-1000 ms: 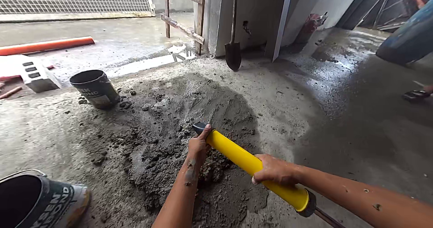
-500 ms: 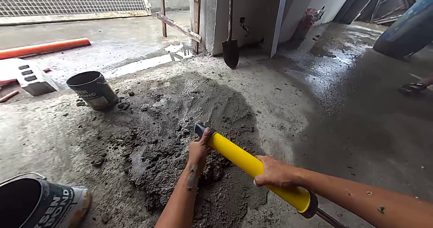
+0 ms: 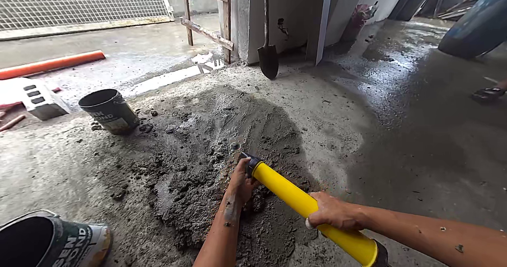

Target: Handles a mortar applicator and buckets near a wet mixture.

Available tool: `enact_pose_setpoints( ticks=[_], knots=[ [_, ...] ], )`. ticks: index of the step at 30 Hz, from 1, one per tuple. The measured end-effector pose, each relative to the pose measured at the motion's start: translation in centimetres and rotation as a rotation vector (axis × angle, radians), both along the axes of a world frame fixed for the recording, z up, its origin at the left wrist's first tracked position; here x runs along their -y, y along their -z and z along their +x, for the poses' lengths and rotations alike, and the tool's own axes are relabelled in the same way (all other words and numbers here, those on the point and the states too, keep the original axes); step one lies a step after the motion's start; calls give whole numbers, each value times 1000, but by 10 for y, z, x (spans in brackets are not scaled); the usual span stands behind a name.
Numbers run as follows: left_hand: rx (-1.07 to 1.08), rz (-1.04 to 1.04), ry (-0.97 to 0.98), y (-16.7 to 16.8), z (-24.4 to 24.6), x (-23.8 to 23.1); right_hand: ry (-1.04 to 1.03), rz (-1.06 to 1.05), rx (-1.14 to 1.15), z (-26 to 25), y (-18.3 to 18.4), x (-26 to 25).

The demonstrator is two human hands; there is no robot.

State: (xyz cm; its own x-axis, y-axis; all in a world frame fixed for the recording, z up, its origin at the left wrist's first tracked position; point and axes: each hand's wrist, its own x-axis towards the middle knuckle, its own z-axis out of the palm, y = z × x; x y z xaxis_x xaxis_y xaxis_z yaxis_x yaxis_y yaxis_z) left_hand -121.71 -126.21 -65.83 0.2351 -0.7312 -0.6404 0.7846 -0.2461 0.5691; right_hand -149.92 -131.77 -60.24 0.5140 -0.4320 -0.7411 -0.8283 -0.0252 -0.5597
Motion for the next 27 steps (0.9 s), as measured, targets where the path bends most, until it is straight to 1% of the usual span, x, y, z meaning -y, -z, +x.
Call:
enact_pose_setpoints(
  ticks=[2,3,6,8,10,12,13,14,15,17,20,21,22,23,24,25,27],
  knots=[
    [1,-143,-31,11,-1,0,17,74,68,-2,0,-1],
    [57,-129,-48,12,-1,1,1,56,64,-1,0,-2],
    [322,143,-57,2,-1,6,-132,-204,-124,11,-9,-9],
    [443,292,-74,-4,-4,8,-223,-413,-248,22,-15,-22],
    [472,347,-83,-10,-6,11,-290,-544,-294,26,-18,-30],
    [428,284,-75,-14,-4,11,-315,-562,-273,25,-19,-24],
    [379,183,-73,-14,-3,10,-303,-537,-238,23,-20,-18],
    [283,29,-64,-14,-1,6,-271,-473,-182,20,-21,-9],
    [169,-138,-49,-14,0,3,-224,-370,-110,16,-21,0],
    [31,-360,-35,-7,0,-3,-94,-115,66,8,-17,14],
    [31,-518,-77,8,-2,-6,65,249,249,1,-15,12],
    [39,-544,-79,8,-2,-6,82,327,277,1,-16,9],
    [60,-560,-75,6,-2,-7,77,358,288,1,-18,6],
    [97,-555,-66,1,0,-7,57,334,283,4,-21,3],
    [158,-513,-38,-6,0,-8,27,247,250,8,-26,0],
    [214,-428,-7,-13,-2,-9,-9,110,177,10,-31,-7],
    [246,-199,21,-23,-6,-7,-106,-193,-25,15,-36,-20]
  ],
)
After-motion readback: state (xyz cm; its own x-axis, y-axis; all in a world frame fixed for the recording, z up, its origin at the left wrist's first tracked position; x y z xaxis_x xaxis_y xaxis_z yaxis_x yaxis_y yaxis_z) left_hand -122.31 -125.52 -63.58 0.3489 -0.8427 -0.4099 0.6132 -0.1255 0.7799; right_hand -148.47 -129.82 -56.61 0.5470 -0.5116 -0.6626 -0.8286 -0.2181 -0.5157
